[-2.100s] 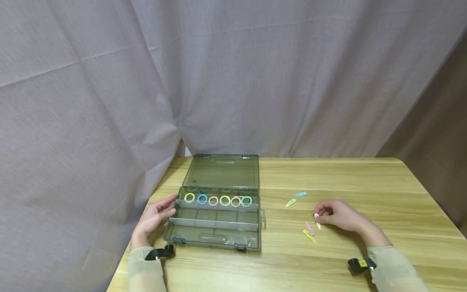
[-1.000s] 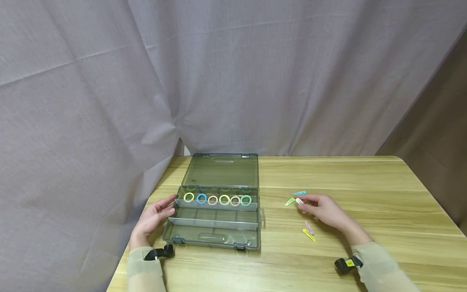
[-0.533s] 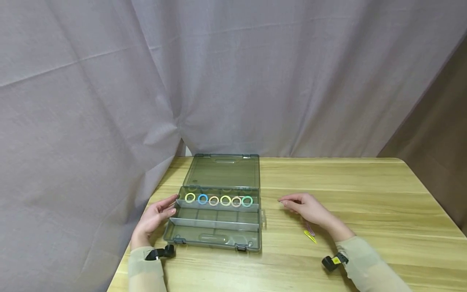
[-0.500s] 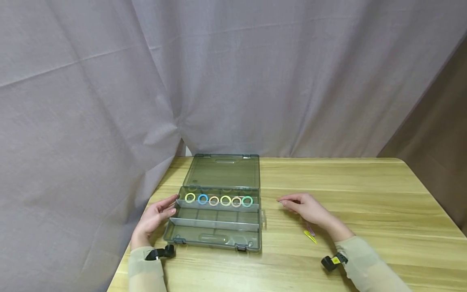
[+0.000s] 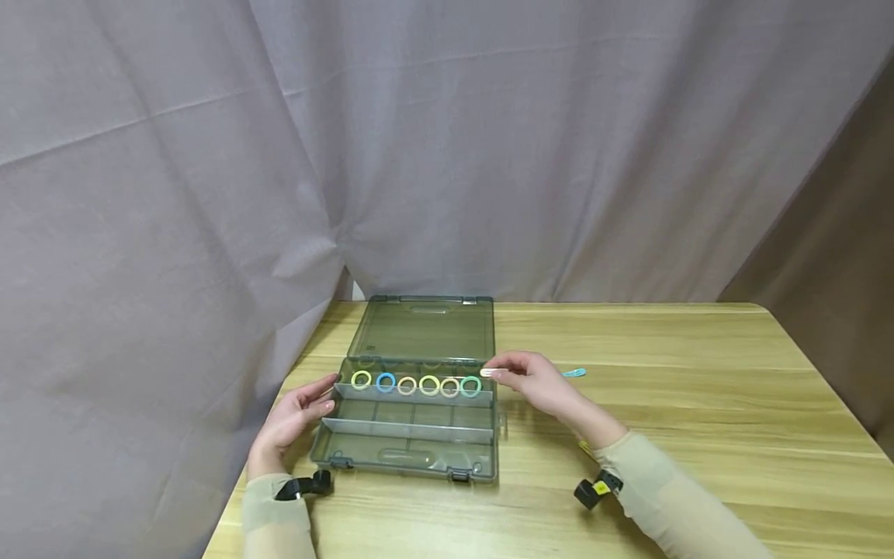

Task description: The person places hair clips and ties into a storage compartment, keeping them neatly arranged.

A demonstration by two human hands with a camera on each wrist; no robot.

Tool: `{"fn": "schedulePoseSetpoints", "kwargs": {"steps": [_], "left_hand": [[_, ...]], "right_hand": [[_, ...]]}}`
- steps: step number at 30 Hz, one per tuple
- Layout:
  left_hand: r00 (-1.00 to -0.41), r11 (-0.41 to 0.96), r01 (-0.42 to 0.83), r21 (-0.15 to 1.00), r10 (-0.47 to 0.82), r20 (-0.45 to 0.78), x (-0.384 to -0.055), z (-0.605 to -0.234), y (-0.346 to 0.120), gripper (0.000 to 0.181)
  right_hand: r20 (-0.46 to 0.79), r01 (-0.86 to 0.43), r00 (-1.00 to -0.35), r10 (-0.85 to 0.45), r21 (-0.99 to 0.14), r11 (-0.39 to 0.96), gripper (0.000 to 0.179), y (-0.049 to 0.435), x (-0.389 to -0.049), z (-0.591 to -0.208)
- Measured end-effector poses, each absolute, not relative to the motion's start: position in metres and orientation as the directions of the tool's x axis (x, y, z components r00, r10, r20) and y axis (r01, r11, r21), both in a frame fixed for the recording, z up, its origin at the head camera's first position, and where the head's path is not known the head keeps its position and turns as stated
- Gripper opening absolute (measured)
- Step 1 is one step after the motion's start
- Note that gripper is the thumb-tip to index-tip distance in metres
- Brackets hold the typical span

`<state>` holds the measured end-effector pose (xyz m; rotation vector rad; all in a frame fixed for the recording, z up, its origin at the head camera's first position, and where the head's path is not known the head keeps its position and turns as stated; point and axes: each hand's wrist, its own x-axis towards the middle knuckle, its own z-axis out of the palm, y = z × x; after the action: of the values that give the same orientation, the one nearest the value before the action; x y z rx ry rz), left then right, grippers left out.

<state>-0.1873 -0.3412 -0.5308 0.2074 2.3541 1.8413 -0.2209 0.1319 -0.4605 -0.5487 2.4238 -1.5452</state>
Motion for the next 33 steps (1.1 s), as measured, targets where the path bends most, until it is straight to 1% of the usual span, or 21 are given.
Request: {"fn": "schedulePoseSetpoints", "kwargs": {"steps": [4, 7, 12, 17, 21, 26, 29, 33], "left_hand": [[-0.979, 0.238, 0.011, 0.971, 0.202, -0.038, -0.186, -0.530, -0.341, 0.060], [-0.979, 0.240, 0.002, 0.971, 0.197, -0.047, -0.186, -0.530, -0.339, 0.060], [-0.982, 0.265, -0.008, 0.964, 0.181, -0.058, -0.188, -0.529, -0.335, 0.061], [-0.980, 0.263, -0.008, 0.965, 0.188, -0.059, -0.192, -0.528, -0.331, 0.060], [-0.979, 0.264, 0.011, 0.964, 0.200, -0.044, -0.193, -0.528, -0.331, 0.058], [-0.977, 0.262, 0.030, 0.965, 0.210, -0.027, -0.193, -0.527, -0.331, 0.059], [-0.976, 0.254, 0.031, 0.967, 0.216, -0.026, -0.192, -0.528, -0.330, 0.059], [-0.975, 0.243, 0.027, 0.970, 0.219, -0.028, -0.192, -0.528, -0.331, 0.060]], "right_hand": [[0.037, -0.233, -0.850, -0.526, -0.921, 0.313, 0.018, 0.085, -0.220, -0.451], [0.050, -0.258, -0.822, -0.568, -0.921, 0.292, 0.015, 0.048, -0.218, -0.448], [0.045, -0.271, -0.824, -0.565, -0.907, 0.322, 0.009, -0.010, -0.214, -0.458], [0.032, -0.262, -0.852, -0.522, -0.890, 0.373, 0.008, -0.052, -0.213, -0.474], [-0.043, -0.182, -0.880, -0.472, -0.889, 0.421, 0.007, -0.073, -0.214, -0.484], [-0.125, -0.074, -0.898, -0.423, -0.902, 0.424, 0.007, -0.085, -0.215, -0.489], [-0.152, -0.053, -0.898, -0.413, -0.895, 0.443, 0.006, -0.089, -0.215, -0.490], [-0.150, -0.086, -0.895, -0.419, -0.866, 0.493, 0.005, -0.095, -0.213, -0.488]]}}
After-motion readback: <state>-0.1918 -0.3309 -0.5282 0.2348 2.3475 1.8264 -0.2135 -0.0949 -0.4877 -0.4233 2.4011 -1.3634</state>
